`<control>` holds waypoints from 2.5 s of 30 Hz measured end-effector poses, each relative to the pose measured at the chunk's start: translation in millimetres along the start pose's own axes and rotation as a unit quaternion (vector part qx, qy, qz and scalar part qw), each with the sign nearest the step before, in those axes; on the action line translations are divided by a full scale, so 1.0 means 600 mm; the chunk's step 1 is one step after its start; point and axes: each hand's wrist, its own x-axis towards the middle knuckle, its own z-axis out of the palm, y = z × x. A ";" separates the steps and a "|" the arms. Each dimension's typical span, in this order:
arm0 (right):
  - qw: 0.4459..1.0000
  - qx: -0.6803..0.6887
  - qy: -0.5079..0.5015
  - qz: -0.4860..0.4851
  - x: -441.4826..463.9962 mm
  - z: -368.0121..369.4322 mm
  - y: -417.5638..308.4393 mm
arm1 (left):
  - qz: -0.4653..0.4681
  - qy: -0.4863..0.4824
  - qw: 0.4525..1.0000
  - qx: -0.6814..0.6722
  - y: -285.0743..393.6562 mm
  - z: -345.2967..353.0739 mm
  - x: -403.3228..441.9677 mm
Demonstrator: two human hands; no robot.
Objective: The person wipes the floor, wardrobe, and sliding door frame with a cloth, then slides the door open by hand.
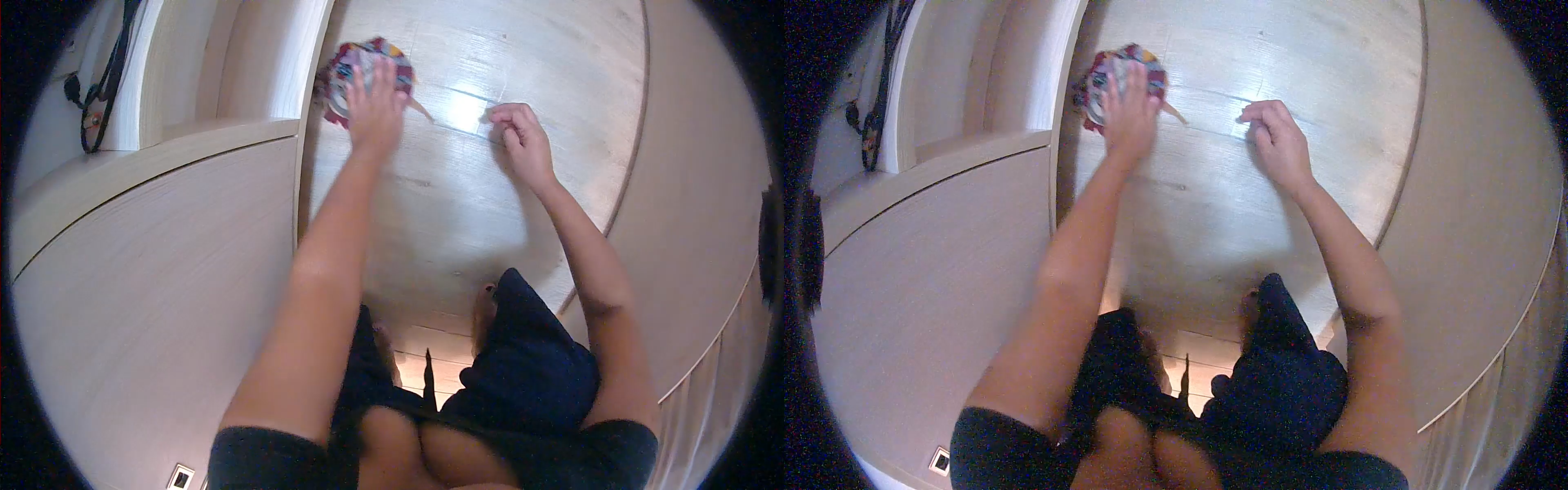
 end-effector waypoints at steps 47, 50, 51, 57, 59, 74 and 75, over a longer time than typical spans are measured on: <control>0.978 -0.093 0.098 0.161 -0.233 -0.145 -0.052 | 0.257 -0.224 0.940 0.011 0.145 -0.039 -0.277; 0.966 -0.150 0.111 0.180 -0.247 -0.136 -0.045 | 0.417 -0.154 0.891 -0.092 0.188 -0.009 -0.242; 0.965 -0.156 0.111 0.178 -0.253 -0.130 -0.039 | 0.422 -0.168 0.887 -0.087 0.197 -0.012 -0.229; 0.939 -0.183 0.153 0.250 -0.328 -0.018 -0.016 | 0.311 -0.189 0.928 -0.077 0.228 -0.002 -0.215; 0.958 -0.147 0.099 0.225 -0.340 0.007 -0.067 | 0.292 -0.159 0.941 -0.067 0.239 -0.002 -0.220; 0.969 -0.055 0.126 0.206 -0.370 0.183 -0.033 | 0.527 -0.276 0.789 -0.153 0.197 0.024 -0.285; 0.959 -0.026 0.148 0.239 -0.362 0.177 -0.044 | 0.485 -0.340 0.775 -0.221 0.199 0.021 -0.276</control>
